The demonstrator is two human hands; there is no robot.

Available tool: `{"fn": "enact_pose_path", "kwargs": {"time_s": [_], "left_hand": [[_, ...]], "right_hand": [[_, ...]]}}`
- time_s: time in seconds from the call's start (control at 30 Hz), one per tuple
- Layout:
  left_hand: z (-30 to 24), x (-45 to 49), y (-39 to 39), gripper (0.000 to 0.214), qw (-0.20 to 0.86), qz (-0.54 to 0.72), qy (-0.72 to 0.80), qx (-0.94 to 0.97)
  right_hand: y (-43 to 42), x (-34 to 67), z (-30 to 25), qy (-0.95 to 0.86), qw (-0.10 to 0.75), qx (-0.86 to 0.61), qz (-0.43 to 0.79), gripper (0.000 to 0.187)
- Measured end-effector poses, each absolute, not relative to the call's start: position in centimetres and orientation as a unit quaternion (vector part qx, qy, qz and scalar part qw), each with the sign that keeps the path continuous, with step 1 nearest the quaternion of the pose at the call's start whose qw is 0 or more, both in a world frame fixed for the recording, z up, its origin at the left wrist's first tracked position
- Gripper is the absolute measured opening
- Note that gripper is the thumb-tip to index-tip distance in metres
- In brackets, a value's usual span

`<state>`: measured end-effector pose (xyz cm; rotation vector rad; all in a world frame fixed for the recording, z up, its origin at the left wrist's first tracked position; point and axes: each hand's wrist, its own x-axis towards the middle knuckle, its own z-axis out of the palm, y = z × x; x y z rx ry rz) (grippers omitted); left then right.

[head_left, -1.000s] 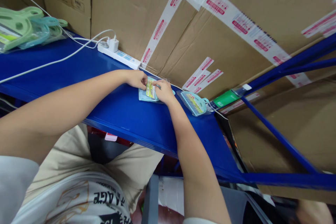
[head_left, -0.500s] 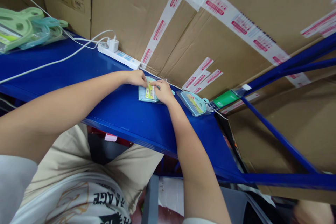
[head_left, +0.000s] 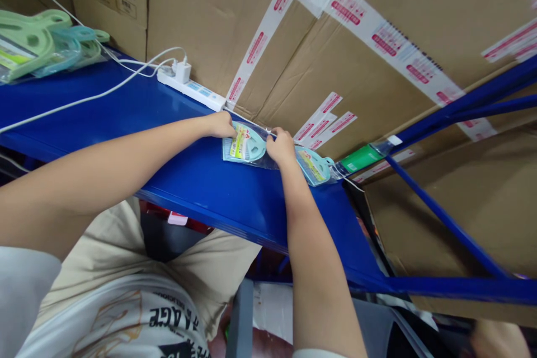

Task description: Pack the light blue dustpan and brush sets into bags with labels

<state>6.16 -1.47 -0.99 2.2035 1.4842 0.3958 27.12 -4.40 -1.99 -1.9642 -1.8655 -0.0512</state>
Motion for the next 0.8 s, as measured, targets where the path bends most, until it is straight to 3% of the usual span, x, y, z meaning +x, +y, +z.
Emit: {"fn": "enact_pose_path", "kwargs": {"time_s": [0.13, 0.27, 0.5, 0.8], "left_hand": [[-1.0, 6.3, -1.7, 0.040, 0.200, 0.140, 0.561, 0.791], [-1.3, 6.6, -1.7, 0.044, 0.177, 0.161, 0.564, 0.790], [-0.9, 6.9, -2.3, 0.051, 0.202, 0.150, 0.581, 0.774], [-1.5, 6.3, -1.2, 0.055, 0.185, 0.163, 0.557, 0.793]], "right_hand": [[-4.2, 28.4, -1.9, -0.636, 0.171, -0.752, 0.003, 0.028], [-3.7, 28.7, -2.3, -0.649, 0.188, -0.737, -0.001, 0.021], [-4.1, 28.0, -1.9, -0.647, 0.161, -0.745, 0.006, 0.023], [-4.3, 28.5, -1.4, -0.636, 0.187, -0.748, 0.017, 0.018]]}}
